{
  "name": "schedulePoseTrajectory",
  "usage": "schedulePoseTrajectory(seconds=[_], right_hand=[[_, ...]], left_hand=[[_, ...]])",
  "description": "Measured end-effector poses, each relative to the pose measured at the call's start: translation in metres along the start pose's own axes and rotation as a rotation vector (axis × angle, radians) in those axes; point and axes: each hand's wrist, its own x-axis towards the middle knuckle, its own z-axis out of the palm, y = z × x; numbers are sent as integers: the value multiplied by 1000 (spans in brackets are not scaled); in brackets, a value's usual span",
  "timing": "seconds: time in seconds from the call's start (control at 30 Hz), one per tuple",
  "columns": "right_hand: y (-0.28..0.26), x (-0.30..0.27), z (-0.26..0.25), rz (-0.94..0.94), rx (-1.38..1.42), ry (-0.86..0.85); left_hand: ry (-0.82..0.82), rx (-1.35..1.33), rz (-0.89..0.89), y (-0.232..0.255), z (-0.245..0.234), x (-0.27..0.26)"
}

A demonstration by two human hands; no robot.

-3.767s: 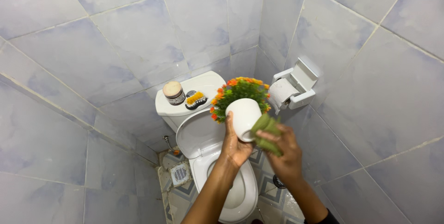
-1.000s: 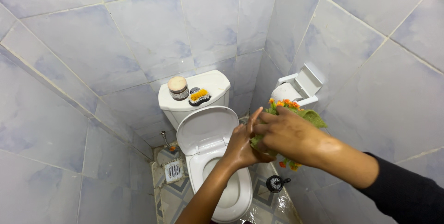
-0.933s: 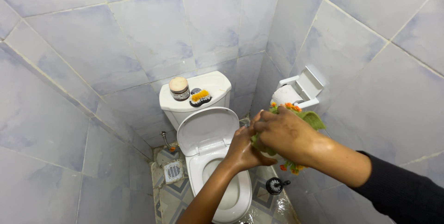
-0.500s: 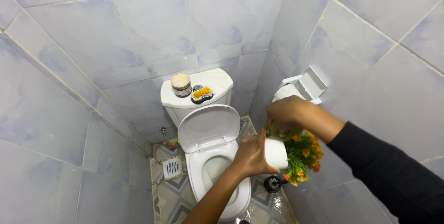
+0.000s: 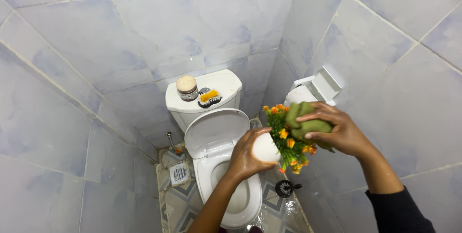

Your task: The person wipes a cloth over a towel, a brush, a plant pot, and a jar, then places the items on a window sill and a toilet tank.

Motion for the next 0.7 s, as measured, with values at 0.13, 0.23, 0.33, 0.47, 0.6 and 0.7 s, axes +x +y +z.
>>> schedulePoseTrajectory(seconds=[0.13,0.23,0.33,0.47,0.6,0.7], right_hand=[[23,-6,-15,316,-149,12],[26,-10,-14,476,-265,113],[12,-14,-9,367,404,336],[10,-12,34,48,136,324],[27,-21,37,16,158,310],[39,-26,11,155,-171,236]], left_hand=[[43,-12,-165,-4,-3,1],[84,-5,-120,-7,-3,6],[13,33,-95,-6,-1,8],[87,-405,-199,0,13,-2],[77,-443,-206,-6,6,-7],[90,-480,-231,-8,1,-16]])
